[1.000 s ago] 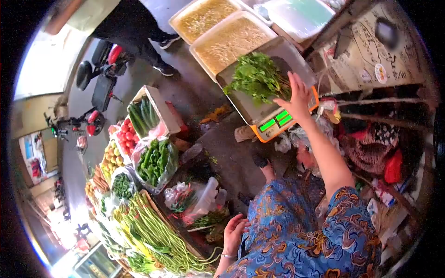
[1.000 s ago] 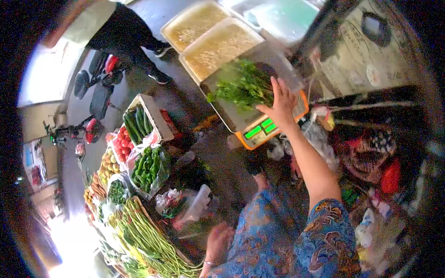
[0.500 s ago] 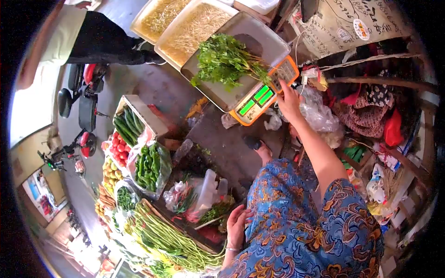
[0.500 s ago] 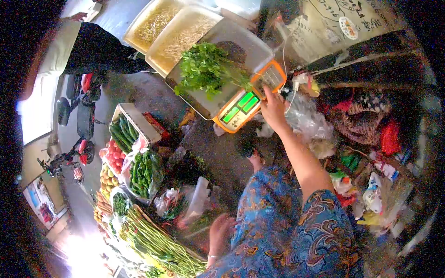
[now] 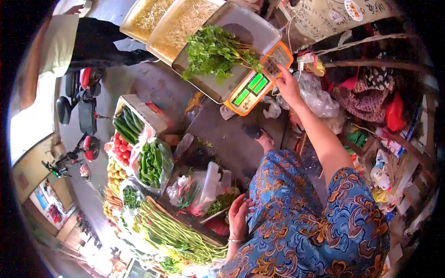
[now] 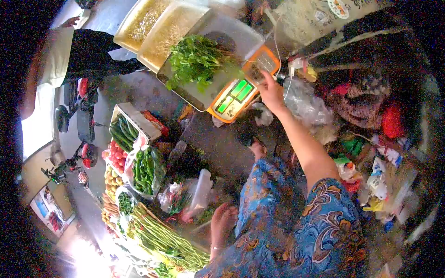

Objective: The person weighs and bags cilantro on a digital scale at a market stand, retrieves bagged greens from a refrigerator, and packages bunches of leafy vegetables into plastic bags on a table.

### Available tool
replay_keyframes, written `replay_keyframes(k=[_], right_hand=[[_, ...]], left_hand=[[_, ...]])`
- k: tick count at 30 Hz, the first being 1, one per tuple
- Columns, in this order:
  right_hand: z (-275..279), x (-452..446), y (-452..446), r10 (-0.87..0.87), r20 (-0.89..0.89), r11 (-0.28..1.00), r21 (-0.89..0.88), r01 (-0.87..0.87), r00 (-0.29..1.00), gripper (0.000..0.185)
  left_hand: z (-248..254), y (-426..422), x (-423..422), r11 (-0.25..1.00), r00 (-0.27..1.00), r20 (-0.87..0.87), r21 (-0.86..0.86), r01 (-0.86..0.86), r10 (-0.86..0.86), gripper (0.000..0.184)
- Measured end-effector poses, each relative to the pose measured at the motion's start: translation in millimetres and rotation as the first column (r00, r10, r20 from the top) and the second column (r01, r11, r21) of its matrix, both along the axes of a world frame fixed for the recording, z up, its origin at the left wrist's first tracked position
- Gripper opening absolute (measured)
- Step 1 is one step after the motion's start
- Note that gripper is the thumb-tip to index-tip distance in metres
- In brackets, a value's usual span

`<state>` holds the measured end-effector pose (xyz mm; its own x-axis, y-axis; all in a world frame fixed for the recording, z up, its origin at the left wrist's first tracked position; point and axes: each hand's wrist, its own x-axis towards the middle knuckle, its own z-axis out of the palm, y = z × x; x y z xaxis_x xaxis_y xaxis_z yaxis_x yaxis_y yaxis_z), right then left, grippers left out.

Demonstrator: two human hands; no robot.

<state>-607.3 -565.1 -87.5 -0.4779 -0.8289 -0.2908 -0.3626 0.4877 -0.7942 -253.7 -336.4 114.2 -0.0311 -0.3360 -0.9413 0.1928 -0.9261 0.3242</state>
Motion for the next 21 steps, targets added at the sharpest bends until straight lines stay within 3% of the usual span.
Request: replay_keyframes(k=[5, 6, 9, 13, 17, 19, 21], right_hand=[[-4.1, -1.3, 41.4, -0.027, 0.074, 1.0, 0.015, 0.026, 0.997, 0.043], [-9.6, -2.9, 46.2, -0.049, 0.078, 0.997, -0.049, 0.053, 0.996, 0.042], [36.2, 2.3, 26.6, -0.102, 0.134, 0.988, -0.102, 0.117, 0.986, 0.043], [70.6, -2.1, -39.7, 0.043, -0.292, 0.888, -0.428, -0.171, 0.956, 0.059], [96.5, 8.1, -97.5, 0.176, -0.368, 0.87, -0.376, -0.319, 0.913, 0.077], [96.2, 14.5, -116.4, 0.269, -0.544, 0.845, -0.262, -0.466, 0.795, 0.093], [97.1, 22.3, -126.2, 0.296, -0.54, 0.834, -0.257, -0.489, 0.788, 0.1]], left_hand=[[6.4, -2.2, -1.3, 1.0, 1.0, 0.011, 0.003, -0.001, 0.0, 0.036], [2.7, -0.5, -0.6, 1.0, 1.0, 0.002, -0.014, 0.001, -0.001, 0.036], [7.3, -4.4, -2.6, 1.0, 1.0, 0.017, -0.015, 0.008, -0.008, 0.035], [8.3, -4.1, -2.2, 0.999, 1.0, 0.018, -0.032, 0.019, -0.018, 0.035], [6.0, -1.5, -1.3, 0.999, 1.0, 0.015, -0.052, -0.009, 0.01, 0.035], [5.8, 0.1, -0.6, 0.997, 0.999, 0.003, -0.063, -0.042, 0.042, 0.036], [6.9, 0.1, -0.4, 0.996, 0.998, -0.007, -0.07, -0.055, 0.055, 0.036]])
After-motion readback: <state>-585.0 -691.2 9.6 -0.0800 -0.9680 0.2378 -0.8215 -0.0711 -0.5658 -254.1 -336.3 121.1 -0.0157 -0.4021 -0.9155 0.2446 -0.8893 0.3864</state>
